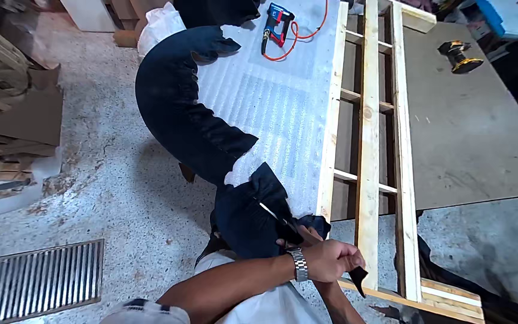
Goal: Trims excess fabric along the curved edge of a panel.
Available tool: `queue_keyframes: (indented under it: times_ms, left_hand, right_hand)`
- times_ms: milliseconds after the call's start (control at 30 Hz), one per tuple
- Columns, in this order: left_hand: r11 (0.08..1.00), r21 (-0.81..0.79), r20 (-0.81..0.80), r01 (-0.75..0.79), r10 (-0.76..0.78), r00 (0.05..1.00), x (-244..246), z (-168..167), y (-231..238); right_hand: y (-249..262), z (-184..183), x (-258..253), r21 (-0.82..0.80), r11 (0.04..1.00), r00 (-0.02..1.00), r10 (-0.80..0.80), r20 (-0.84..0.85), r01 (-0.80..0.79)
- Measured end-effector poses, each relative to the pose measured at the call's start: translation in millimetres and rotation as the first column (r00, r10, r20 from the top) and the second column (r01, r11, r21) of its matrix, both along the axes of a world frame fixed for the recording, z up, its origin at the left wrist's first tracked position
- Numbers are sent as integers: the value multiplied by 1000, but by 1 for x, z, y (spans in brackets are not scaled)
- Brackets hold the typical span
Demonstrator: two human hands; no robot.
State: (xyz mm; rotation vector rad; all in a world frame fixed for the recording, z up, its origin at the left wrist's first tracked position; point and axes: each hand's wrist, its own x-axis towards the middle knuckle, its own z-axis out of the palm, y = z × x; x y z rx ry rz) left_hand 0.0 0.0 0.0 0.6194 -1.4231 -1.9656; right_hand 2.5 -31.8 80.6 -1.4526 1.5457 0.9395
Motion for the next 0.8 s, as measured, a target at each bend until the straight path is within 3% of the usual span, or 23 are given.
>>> queue_keyframes:
  times_ms: [33, 67, 100, 167, 233, 300, 367, 433, 467, 633, 700, 800]
  left_hand:
    - [1000, 2, -30, 10, -10, 1000, -1, 5, 1]
    - [1000, -10, -46, 22, -22, 999, -4, 10, 1]
    - [999, -18, -57, 34, -35, 998, -6, 13, -1]
    - [999, -2, -82, 45, -45, 996, -4, 15, -3]
    - [997, 42, -143, 57, -51, 988, 2, 21, -2]
    - [994, 87, -243, 69, -46, 969, 7, 32, 3]
    - [994, 70, -296, 87, -62, 953, 6, 43, 8]
    - [989, 60, -307, 137, -112, 945, 5, 44, 12]
    - [985, 60, -303, 162, -137, 943, 5, 44, 14]
    - [979, 43, -391, 198, -166, 905, 16, 56, 26]
    - [977, 31, -406, 212, -182, 896, 20, 61, 30]
    - [973, -12, -419, 231, -214, 882, 30, 66, 35]
  right_hand:
    - [8, -16, -13, -31, 999, 999, 35, 35, -33]
    - [23, -50, -41, -219, 969, 984, 140, 112, -113]
    - [43, -105, -72, -551, 827, 957, 239, 162, -113]
    - [49, -144, -68, -549, 833, 997, 73, -2, -62]
    - [44, -142, -53, -467, 884, 998, -54, -37, 31]
    - [40, -135, -55, -338, 936, 995, -97, 29, 101]
    - [51, -146, -57, -470, 870, 988, -126, 85, 151]
    - [62, -157, -47, -690, 711, 990, -72, 120, 135]
    - [62, -158, -41, -727, 674, 991, -56, 123, 129]
    - [58, -149, -29, -632, 746, 978, -167, 126, 209]
    - [64, -154, -26, -691, 705, 987, -114, 116, 163]
    - [73, -156, -15, -759, 629, 982, -173, 73, 167]
